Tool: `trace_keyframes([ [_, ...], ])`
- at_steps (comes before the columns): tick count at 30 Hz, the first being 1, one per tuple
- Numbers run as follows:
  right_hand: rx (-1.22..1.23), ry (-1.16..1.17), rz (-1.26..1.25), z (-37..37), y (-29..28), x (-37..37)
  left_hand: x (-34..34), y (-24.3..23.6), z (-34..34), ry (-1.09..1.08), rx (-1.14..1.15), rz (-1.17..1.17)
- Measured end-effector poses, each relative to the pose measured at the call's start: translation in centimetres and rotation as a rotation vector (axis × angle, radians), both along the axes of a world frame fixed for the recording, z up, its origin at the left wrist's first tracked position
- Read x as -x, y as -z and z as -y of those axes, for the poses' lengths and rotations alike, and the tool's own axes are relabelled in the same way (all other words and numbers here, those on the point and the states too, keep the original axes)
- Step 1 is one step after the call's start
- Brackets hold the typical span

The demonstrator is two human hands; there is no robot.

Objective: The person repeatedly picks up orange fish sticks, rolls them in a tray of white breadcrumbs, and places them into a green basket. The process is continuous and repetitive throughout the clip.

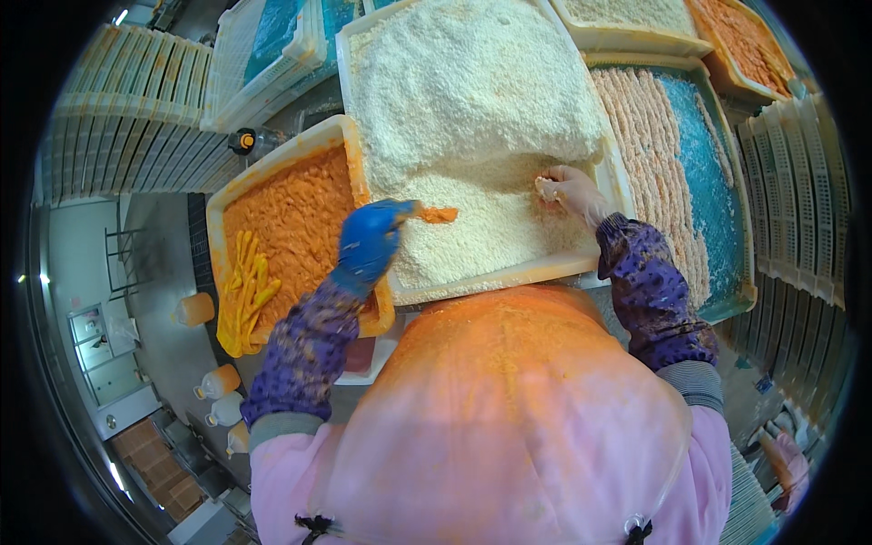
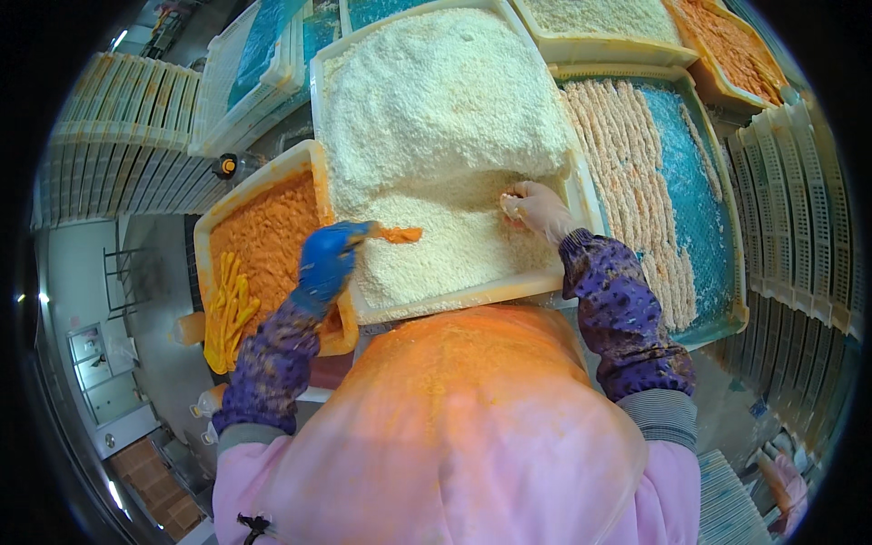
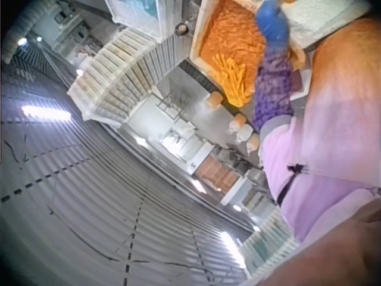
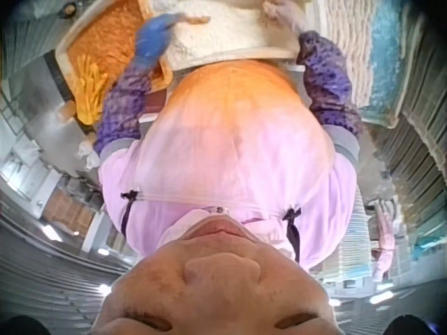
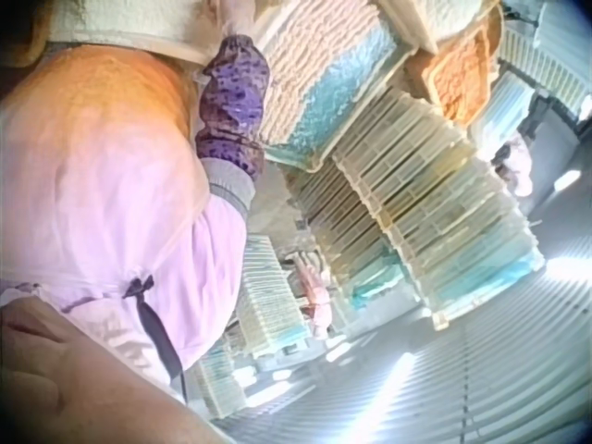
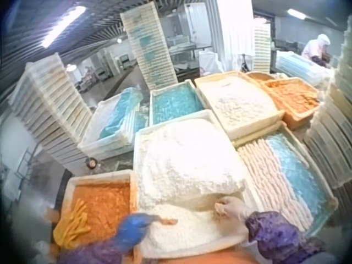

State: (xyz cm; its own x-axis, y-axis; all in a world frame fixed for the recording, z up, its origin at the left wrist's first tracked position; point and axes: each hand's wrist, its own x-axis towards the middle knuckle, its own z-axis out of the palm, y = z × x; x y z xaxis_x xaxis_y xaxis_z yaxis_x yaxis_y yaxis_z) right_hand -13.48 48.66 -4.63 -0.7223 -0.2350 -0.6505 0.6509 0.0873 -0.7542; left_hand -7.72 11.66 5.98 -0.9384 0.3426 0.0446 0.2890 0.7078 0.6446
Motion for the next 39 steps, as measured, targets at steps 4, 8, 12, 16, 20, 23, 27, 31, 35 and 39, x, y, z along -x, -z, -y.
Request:
trace_keyframes([
  [4, -0.01, -0.014, -0.012, 0.0, 0.5, 0.1, -2.9, -0.4, 6.5, -0.403, -0.537, 0.093],
  [8, 0.025, -0.055, -0.002, -0.7, 1.9, 0.3, -6.5, 4.3, 10.6, -0.013, 0.417, 0.674],
  [12, -0.05, -0.029, 0.016, 0.1, 0.0, -0.1, -8.2, 1.1, 9.3, 0.042, 0.355, 0.794],
  [16, -0.088, -0.034, 0.009, -0.1, -0.5, -0.1, -6.9, -2.2, 8.4, 0.11, 0.444, 0.755],
  [20, -0.139, -0.077, -0.002, -0.3, -0.5, 0.0, -7.6, -2.0, 9.2, 0.106, 0.414, 0.765],
  [23, -0.109, -0.035, -0.001, -0.2, -0.4, 0.0, -7.6, -0.4, 10.2, 0.14, 0.53, 0.775],
  [27, 0.011, 0.035, 0.012, -0.3, -0.3, -0.1, -5.9, -2.2, 11.9, 0.153, 0.463, 0.894],
  [31, 0.036, 0.037, 0.008, -0.1, -1.2, -0.1, -5.3, -1.4, 13.3, 0.151, 0.57, 0.968],
  [35, 0.066, 0.035, 0.012, 0.1, -1.4, -0.1, -9.3, 3.7, 18.3, 0.112, 0.722, 0.651],
  [39, 0.077, 0.05, 0.009, -0.4, -0.3, 0.1, -4.4, -4.0, 13.2, 0.129, 0.726, 0.954],
])
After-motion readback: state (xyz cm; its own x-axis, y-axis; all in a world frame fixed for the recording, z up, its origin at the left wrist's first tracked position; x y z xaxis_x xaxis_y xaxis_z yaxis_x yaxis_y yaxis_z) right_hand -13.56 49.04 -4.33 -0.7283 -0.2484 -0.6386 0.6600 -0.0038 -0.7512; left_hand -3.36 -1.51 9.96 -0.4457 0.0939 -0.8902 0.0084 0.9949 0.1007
